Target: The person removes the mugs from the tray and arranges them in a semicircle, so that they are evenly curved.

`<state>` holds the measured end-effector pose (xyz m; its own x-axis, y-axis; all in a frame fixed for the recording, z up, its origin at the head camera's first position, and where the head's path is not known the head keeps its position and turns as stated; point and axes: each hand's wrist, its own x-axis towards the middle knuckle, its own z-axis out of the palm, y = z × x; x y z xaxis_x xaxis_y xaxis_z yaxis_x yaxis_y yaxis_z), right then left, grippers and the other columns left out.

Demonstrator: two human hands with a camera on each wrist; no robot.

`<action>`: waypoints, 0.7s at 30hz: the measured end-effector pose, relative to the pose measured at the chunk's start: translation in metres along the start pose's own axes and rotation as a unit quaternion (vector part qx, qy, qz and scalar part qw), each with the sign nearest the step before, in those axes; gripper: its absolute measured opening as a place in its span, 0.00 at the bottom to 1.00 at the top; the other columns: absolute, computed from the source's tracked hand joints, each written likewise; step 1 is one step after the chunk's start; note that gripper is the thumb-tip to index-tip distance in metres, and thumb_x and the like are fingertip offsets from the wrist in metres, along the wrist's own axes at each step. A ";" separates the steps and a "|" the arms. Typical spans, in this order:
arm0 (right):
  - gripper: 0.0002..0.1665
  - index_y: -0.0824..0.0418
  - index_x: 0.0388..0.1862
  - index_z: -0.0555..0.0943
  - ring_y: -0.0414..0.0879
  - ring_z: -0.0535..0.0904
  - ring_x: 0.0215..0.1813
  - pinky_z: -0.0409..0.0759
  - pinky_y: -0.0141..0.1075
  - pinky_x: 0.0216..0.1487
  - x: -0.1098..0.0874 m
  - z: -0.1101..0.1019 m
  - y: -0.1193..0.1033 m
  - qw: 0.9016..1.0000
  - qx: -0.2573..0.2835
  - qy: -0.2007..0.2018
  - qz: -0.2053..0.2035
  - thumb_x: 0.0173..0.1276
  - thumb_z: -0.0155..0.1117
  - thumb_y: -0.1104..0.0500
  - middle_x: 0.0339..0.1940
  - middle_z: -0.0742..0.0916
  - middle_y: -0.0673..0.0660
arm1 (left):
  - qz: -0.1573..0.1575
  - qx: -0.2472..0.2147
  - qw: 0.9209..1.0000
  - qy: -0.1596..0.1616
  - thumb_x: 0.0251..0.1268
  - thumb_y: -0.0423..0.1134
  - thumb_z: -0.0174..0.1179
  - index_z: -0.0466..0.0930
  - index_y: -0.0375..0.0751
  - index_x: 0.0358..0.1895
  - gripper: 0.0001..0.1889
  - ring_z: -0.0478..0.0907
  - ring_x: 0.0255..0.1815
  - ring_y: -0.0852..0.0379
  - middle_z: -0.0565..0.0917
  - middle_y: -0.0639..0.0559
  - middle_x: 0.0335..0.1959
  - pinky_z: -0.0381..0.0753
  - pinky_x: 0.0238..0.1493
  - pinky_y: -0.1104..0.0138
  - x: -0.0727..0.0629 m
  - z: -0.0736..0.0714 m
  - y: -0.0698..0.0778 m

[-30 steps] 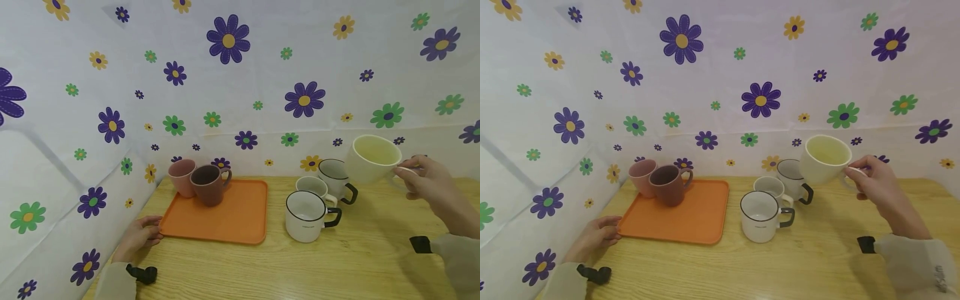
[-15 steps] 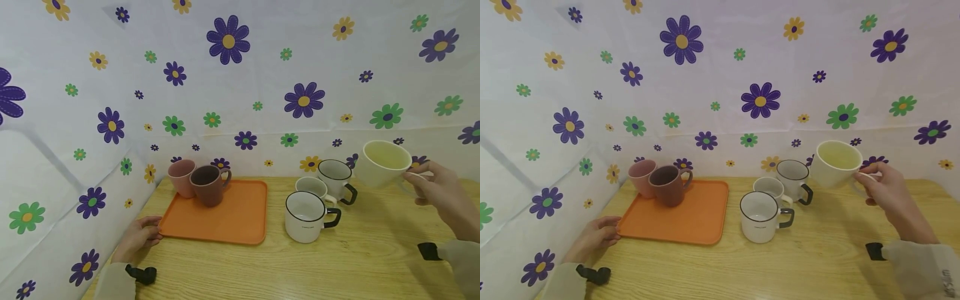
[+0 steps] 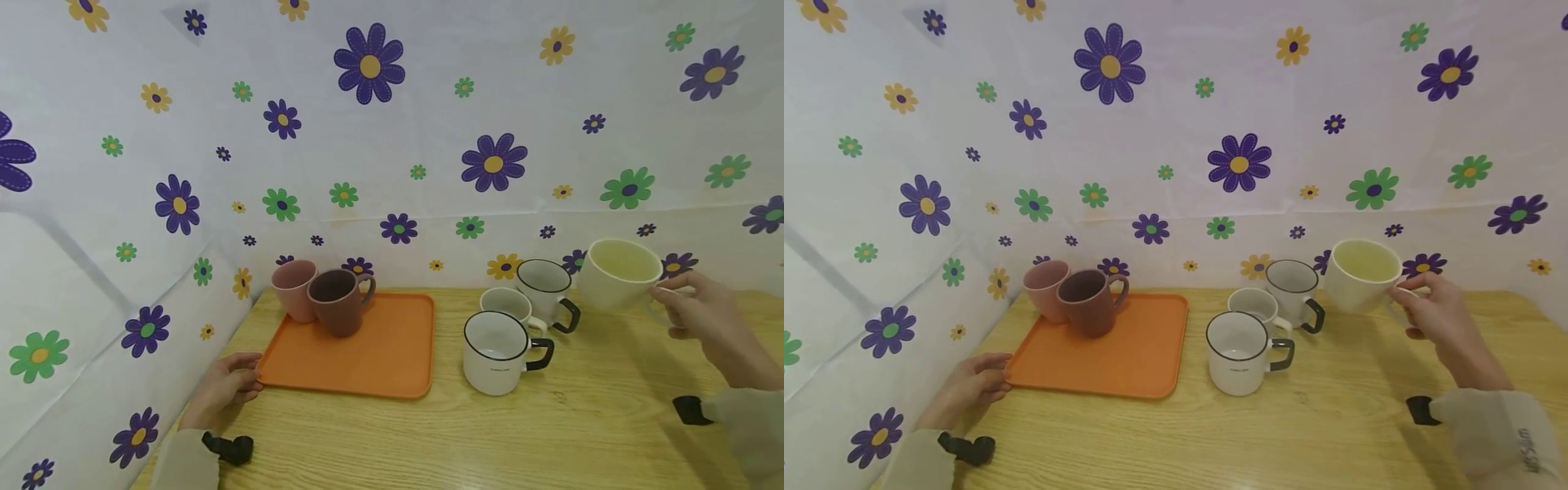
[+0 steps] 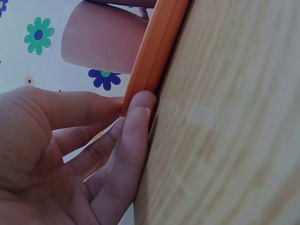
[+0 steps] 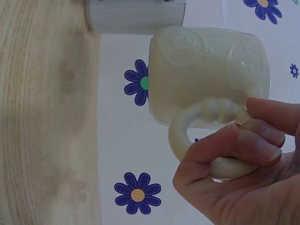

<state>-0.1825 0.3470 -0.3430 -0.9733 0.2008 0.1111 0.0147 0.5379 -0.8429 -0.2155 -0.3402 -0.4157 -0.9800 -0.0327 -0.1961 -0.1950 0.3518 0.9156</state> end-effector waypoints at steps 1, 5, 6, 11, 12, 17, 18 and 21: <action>0.19 0.70 0.50 0.69 0.43 0.67 0.29 0.79 0.35 0.29 0.001 0.001 0.001 1.000 -0.004 -0.003 0.003 0.82 0.49 0.51 0.28 0.72 0.51 | 0.000 0.000 1.000 0.000 0.73 0.25 0.53 0.61 0.18 0.70 0.25 0.83 0.31 0.58 0.77 0.36 0.52 0.86 0.34 0.67 0.000 0.000 0.000; 0.23 0.73 0.53 0.67 0.44 0.67 0.29 0.80 0.36 0.30 0.004 0.002 0.004 1.000 -0.015 -0.018 0.012 0.82 0.47 0.51 0.32 0.71 0.54 | -0.003 0.003 1.000 0.000 0.73 0.25 0.52 0.61 0.18 0.70 0.25 0.83 0.32 0.58 0.78 0.37 0.51 0.86 0.34 0.67 0.000 0.000 -0.001; 0.22 0.73 0.53 0.67 0.44 0.67 0.29 0.80 0.36 0.30 0.004 0.002 0.005 1.000 -0.014 -0.023 0.015 0.83 0.47 0.52 0.31 0.71 0.54 | -0.003 0.004 1.000 -0.001 0.73 0.25 0.52 0.61 0.18 0.70 0.25 0.83 0.32 0.58 0.78 0.37 0.51 0.86 0.35 0.67 0.001 -0.001 -0.001; 0.20 0.71 0.53 0.66 0.44 0.66 0.27 0.80 0.35 0.32 0.006 0.002 0.005 0.998 0.000 -0.051 0.026 0.83 0.46 0.52 0.25 0.69 0.52 | -0.009 0.010 1.000 0.001 0.73 0.25 0.52 0.62 0.19 0.70 0.25 0.83 0.32 0.58 0.79 0.38 0.50 0.86 0.35 0.67 0.003 -0.001 0.000; 0.20 0.72 0.54 0.66 0.44 0.66 0.27 0.80 0.35 0.32 0.006 0.002 0.005 0.998 0.001 -0.058 0.027 0.83 0.46 0.53 0.24 0.69 0.51 | -0.010 0.010 1.000 0.001 0.74 0.25 0.52 0.61 0.19 0.70 0.25 0.83 0.32 0.58 0.79 0.38 0.50 0.86 0.35 0.66 0.003 -0.001 0.000; 0.21 0.74 0.56 0.66 0.43 0.65 0.26 0.80 0.35 0.32 0.008 0.003 0.010 0.997 0.001 -0.073 0.029 0.84 0.44 0.53 0.22 0.68 0.50 | -0.008 0.011 1.000 0.001 0.74 0.25 0.52 0.61 0.19 0.70 0.25 0.83 0.32 0.58 0.78 0.37 0.51 0.86 0.35 0.66 0.003 -0.001 0.000; 0.21 0.73 0.55 0.66 0.43 0.65 0.26 0.80 0.36 0.32 0.008 0.004 0.011 0.997 0.003 -0.074 0.030 0.84 0.44 0.53 0.22 0.68 0.50 | -0.008 0.011 1.000 0.001 0.74 0.26 0.53 0.61 0.19 0.70 0.25 0.83 0.32 0.58 0.78 0.36 0.51 0.86 0.35 0.66 0.003 -0.001 0.000; 0.19 0.70 0.52 0.68 0.43 0.66 0.26 0.80 0.36 0.32 0.010 0.005 0.014 0.996 0.008 -0.078 0.037 0.84 0.44 0.53 0.22 0.68 0.50 | -0.009 0.010 1.000 0.000 0.74 0.26 0.53 0.61 0.19 0.71 0.26 0.83 0.32 0.58 0.78 0.36 0.52 0.86 0.35 0.66 0.003 -0.001 0.000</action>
<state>-0.1928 0.3521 -0.3566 -0.9935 0.1093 -0.0333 0.0851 0.5136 -0.8538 -0.2186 -0.3415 -0.4163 -0.9764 -0.0394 -0.2124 -0.2117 0.3703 0.9045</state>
